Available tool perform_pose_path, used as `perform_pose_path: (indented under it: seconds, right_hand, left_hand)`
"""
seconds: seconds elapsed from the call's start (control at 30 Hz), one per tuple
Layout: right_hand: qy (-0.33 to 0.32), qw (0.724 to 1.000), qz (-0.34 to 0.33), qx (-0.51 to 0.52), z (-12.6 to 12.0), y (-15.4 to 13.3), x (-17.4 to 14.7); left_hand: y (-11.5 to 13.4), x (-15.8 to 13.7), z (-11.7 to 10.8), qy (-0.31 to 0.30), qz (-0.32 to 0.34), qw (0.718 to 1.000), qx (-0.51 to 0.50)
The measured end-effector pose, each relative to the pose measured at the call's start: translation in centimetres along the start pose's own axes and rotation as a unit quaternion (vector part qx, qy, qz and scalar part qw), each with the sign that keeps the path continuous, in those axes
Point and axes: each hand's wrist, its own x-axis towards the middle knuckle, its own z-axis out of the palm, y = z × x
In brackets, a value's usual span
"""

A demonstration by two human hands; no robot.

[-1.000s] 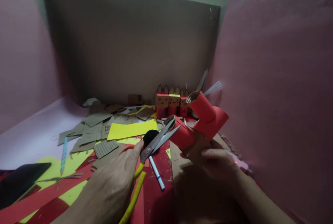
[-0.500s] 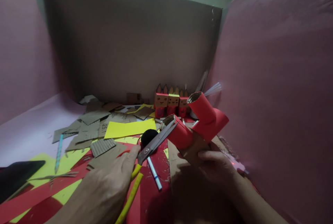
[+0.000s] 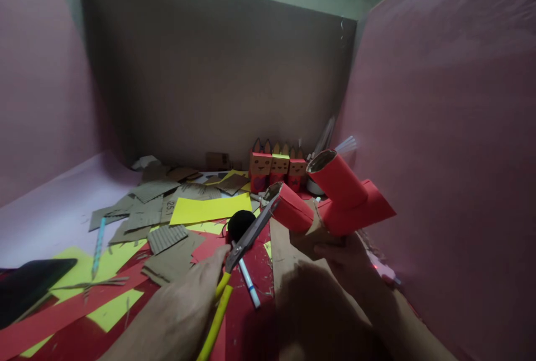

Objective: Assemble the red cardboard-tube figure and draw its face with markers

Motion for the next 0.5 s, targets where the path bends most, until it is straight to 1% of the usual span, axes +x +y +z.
perform_pose_path:
  seconds: [0.1,0.23,0.3,0.4,0.5]
  right_hand:
    - [-0.006,1.000,-0.002,-0.016,0.2,0.0,-0.2]
    - [0.032,0.995,-0.015,-0.090,-0.2,0.5,-0.4]
    - [0.035,0.987,-0.039,-0.151,-0.5,0.6,-0.4]
    - [0.021,0.968,-0.083,-0.238,-0.6,0.3,-0.6]
    - [0.022,0.956,-0.104,-0.273,-0.9,-0.3,-0.9]
  left_hand:
    - [0.2,0.0,-0.1,0.013,-0.009,1.000,0.008]
    - [1.0,0.0,-0.5,0.007,-0.007,1.000,0.010]
    - [1.4,0.0,-0.7,0.003,-0.004,1.000,0.009]
    - [1.8,-0.1,-0.8,0.002,0.001,1.000,0.008]
    - [1.7,-0.4,-0.6,0.015,0.001,1.000,0.007]
